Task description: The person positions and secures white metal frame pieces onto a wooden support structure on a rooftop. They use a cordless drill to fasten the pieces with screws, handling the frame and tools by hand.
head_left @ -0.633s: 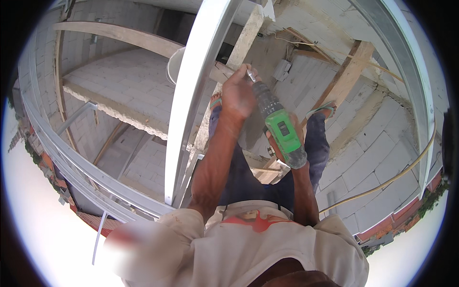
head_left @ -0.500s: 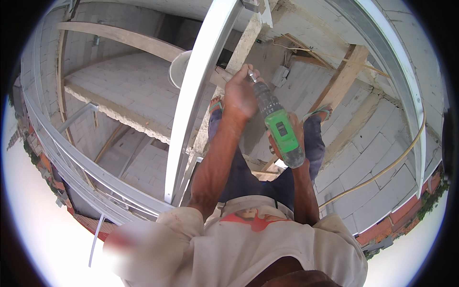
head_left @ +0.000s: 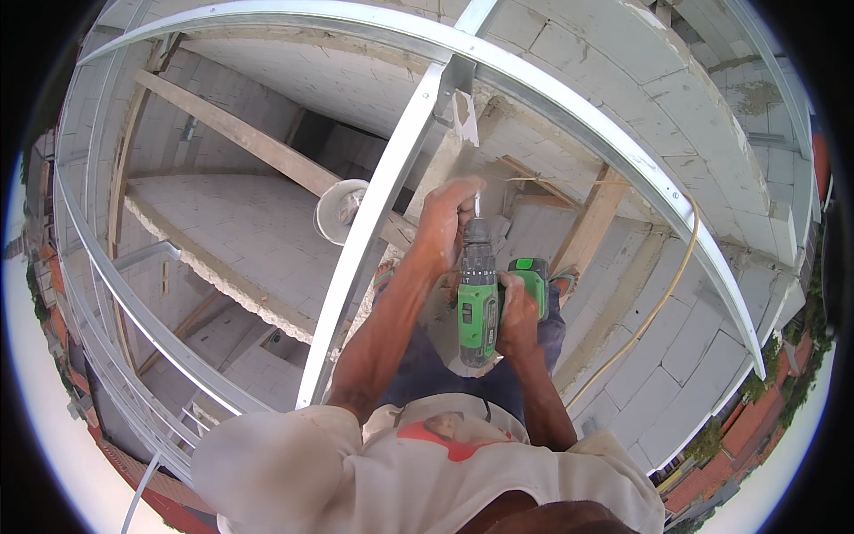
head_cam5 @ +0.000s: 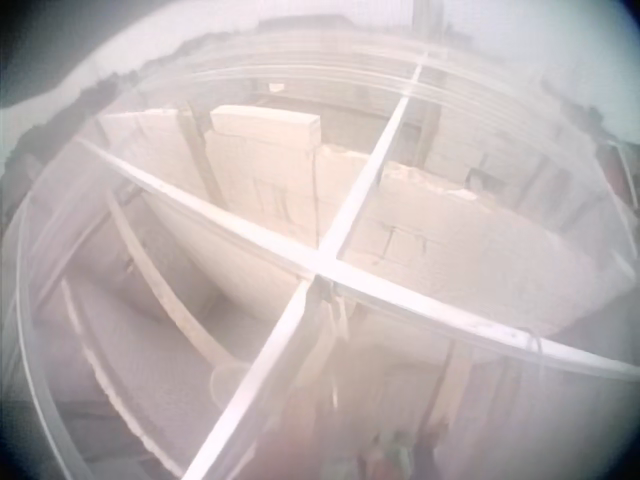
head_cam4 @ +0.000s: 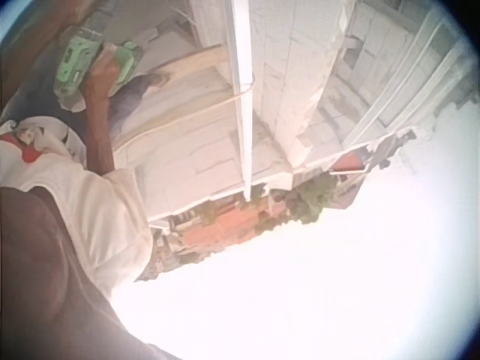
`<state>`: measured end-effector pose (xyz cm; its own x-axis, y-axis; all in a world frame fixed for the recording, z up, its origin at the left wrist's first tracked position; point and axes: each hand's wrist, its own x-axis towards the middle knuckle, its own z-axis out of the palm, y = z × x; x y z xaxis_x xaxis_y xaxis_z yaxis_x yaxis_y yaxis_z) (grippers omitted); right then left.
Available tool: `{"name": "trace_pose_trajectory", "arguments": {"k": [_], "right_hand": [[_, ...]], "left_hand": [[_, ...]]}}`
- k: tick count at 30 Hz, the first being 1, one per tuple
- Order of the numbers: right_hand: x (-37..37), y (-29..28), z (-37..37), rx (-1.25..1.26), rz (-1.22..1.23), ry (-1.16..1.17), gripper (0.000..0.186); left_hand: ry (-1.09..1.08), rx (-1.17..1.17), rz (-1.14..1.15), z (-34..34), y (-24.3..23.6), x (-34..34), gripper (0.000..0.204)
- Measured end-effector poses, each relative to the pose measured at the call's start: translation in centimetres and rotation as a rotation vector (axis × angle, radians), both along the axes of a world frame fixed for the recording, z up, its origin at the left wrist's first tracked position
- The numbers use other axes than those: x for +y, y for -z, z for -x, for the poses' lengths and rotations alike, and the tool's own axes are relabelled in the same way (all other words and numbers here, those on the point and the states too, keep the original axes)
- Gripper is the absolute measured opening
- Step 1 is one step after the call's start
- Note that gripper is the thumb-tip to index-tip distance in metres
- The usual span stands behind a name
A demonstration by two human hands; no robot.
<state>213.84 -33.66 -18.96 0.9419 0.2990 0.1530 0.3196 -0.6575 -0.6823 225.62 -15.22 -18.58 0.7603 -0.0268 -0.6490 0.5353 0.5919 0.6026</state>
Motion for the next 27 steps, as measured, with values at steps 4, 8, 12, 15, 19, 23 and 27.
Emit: {"name": "trace_pose_trajectory", "arguments": {"k": [4,8,12,15,19,23,27], "right_hand": [[2.4,-0.7,-1.2,-0.071,0.007,0.052,0.052],[5.5,-2.5,-4.4,-0.164,-0.034,0.101,0.051],[7.8,-2.5,-7.5,-0.196,-0.012,0.174,0.052],[9.2,-2.2,-9.0,-0.152,-0.018,0.233,0.054],[10.0,3.0,-10.4,-0.107,-0.217,0.316,0.058],[11.9,0.0,-10.2,-0.241,-0.064,0.29,0.057],[13.3,2.1,-10.3,-0.261,-0.117,0.382,0.056]], "left_hand": [[0.044,-0.038,-0.072,-1.8,-1.9,2.0,0.024],[0.035,-0.225,-0.151,-4.1,-3.9,3.8,0.027],[0.105,-0.328,-0.098,-5.9,-5.5,5.5,0.037],[0.095,-0.337,-0.133,-6.2,-5.8,5.9,0.036],[0.109,-0.469,-0.435,-7.0,-4.1,6.8,0.037],[-0.043,-0.837,-1.137,-11.8,-3.9,10.4,0.039],[0.024,-1.251,-1.583,-21.1,-5.8,12.9,0.039]]}}
